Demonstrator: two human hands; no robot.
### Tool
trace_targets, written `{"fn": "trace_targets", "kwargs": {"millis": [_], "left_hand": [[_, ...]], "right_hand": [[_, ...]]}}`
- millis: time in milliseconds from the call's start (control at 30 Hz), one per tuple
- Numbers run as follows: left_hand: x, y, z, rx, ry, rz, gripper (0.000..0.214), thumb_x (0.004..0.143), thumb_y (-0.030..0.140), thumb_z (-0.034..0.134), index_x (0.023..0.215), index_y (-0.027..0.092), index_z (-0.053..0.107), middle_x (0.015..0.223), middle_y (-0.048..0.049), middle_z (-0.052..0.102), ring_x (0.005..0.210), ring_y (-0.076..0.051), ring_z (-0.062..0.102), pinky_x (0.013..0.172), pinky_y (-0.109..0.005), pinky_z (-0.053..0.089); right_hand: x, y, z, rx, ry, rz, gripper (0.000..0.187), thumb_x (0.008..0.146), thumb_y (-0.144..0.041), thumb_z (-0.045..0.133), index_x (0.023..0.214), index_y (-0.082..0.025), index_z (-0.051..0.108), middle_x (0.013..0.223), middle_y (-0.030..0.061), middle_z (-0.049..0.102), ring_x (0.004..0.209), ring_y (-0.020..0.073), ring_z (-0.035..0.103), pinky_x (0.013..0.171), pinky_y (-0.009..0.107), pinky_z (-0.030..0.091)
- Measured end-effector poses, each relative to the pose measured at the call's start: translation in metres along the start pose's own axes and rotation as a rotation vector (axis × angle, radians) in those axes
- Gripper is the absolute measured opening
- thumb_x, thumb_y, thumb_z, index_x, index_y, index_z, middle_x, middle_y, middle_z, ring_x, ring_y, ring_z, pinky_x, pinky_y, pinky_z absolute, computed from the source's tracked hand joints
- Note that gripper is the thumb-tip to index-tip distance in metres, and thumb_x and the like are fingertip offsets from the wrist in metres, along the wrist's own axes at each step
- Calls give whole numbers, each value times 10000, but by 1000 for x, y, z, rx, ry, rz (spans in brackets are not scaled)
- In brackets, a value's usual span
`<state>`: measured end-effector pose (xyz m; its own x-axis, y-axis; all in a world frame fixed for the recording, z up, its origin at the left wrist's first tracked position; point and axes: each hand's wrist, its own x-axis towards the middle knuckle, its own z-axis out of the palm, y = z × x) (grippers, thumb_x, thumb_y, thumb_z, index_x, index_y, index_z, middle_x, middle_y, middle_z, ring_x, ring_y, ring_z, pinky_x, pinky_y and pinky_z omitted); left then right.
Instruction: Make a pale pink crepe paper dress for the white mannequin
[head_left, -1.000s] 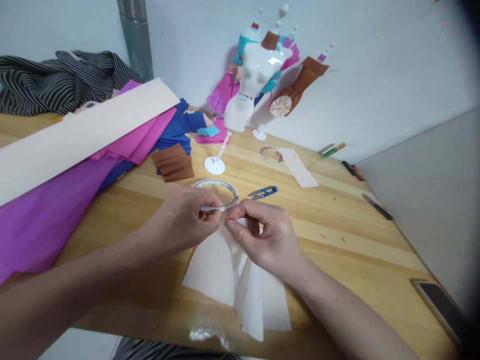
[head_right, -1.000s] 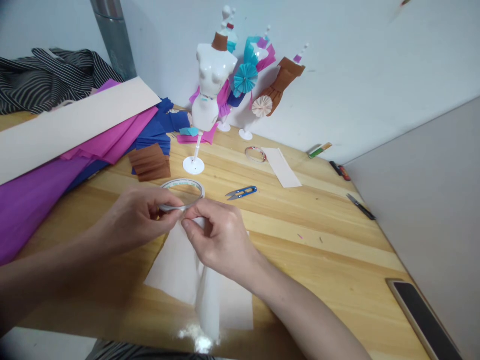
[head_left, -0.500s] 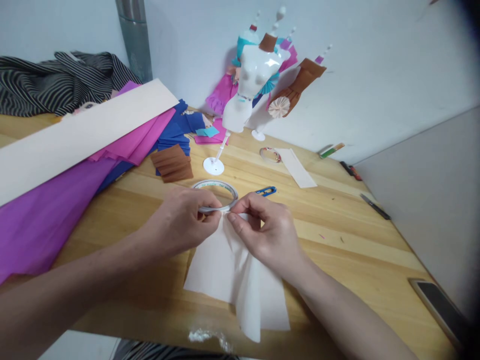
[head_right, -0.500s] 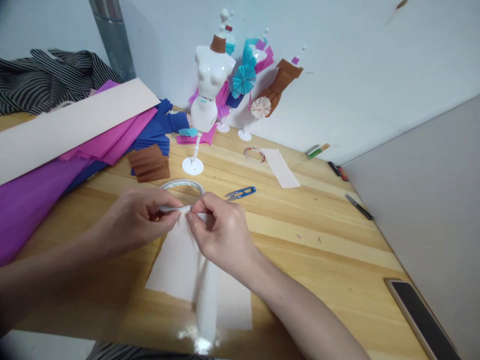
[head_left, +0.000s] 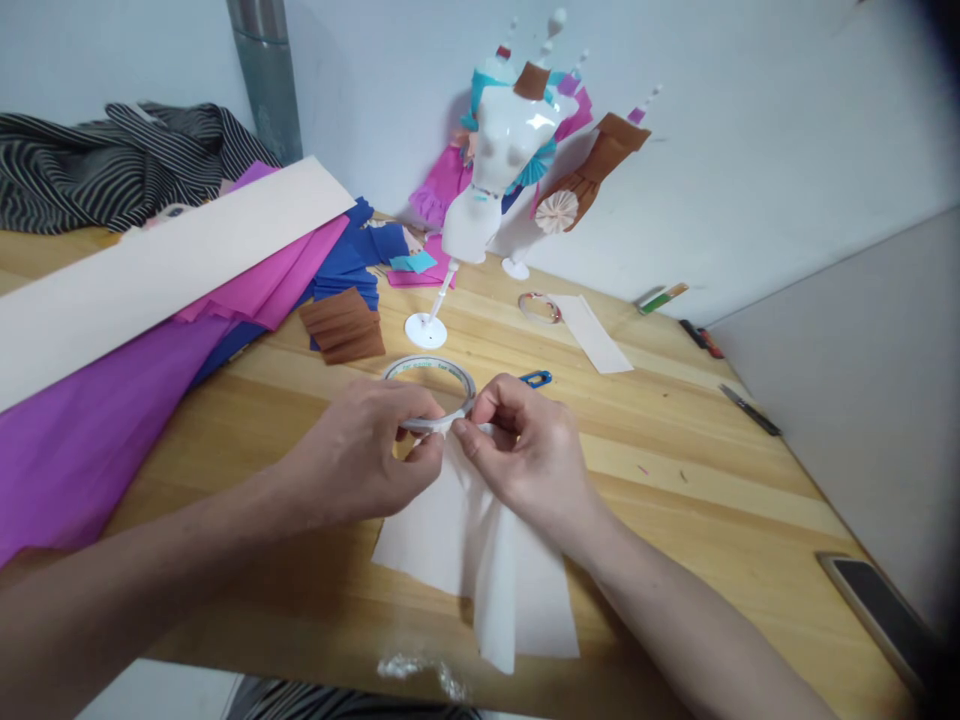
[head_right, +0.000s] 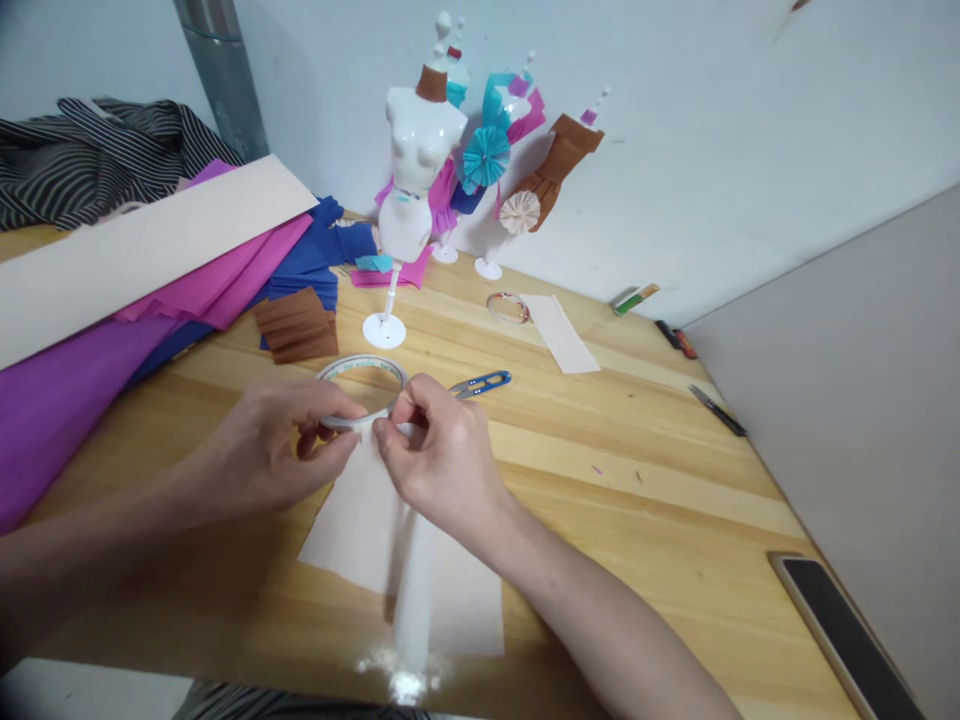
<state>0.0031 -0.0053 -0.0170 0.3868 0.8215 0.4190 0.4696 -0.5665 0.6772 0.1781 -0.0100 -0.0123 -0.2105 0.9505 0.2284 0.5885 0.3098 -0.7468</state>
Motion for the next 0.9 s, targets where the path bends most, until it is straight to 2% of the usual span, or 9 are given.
{"fn": "trace_targets", "kwargs": {"millis": [167, 333, 533, 733, 900], "left_hand": [[0, -2, 2, 32, 0, -18, 158, 745, 179, 539, 591, 154, 565, 520, 37, 512, 486, -72, 413, 471, -201, 307], [2, -3, 2, -22, 19, -51, 169, 752, 155, 548, 584, 171, 562, 518, 42, 538, 478, -73, 432, 466, -208, 317], [3, -2, -1, -29, 18, -78, 158, 759, 165, 563, 603, 172, 588, 527, 40, 545, 473, -76, 430, 464, -215, 326], [2, -4, -1, -68, -19, -101, 140, 797, 176, 561, 689, 156, 646, 559, 35, 565, 498, -77, 450, 486, -201, 345], [1, -6, 0, -40, -18, -69, 142, 803, 170, 566, 685, 159, 644, 577, 28, 586, 512, -84, 464, 501, -214, 352]], "right_hand": [[-2, 1, 1, -12, -15, 23, 187, 740, -211, 591, 649, -205, 429, 508, -70, 433, 419, 63, 369, 409, 197, 275], [-4, -6, -6, -33, -40, -40, 159, 761, -225, 597, 662, -195, 476, 501, -65, 444, 422, 68, 375, 416, 201, 292], [-7, -9, -8, -95, 11, -126, 131, 782, -194, 589, 708, -195, 481, 478, -90, 397, 388, 61, 359, 396, 192, 272], [-4, -6, -9, -158, 14, -108, 118, 768, -190, 585, 693, -187, 494, 477, -88, 387, 394, 61, 347, 410, 200, 270], [-5, -6, -8, -101, -30, -90, 120, 769, -164, 558, 674, -192, 488, 475, -81, 402, 397, 62, 351, 412, 195, 273]]}}
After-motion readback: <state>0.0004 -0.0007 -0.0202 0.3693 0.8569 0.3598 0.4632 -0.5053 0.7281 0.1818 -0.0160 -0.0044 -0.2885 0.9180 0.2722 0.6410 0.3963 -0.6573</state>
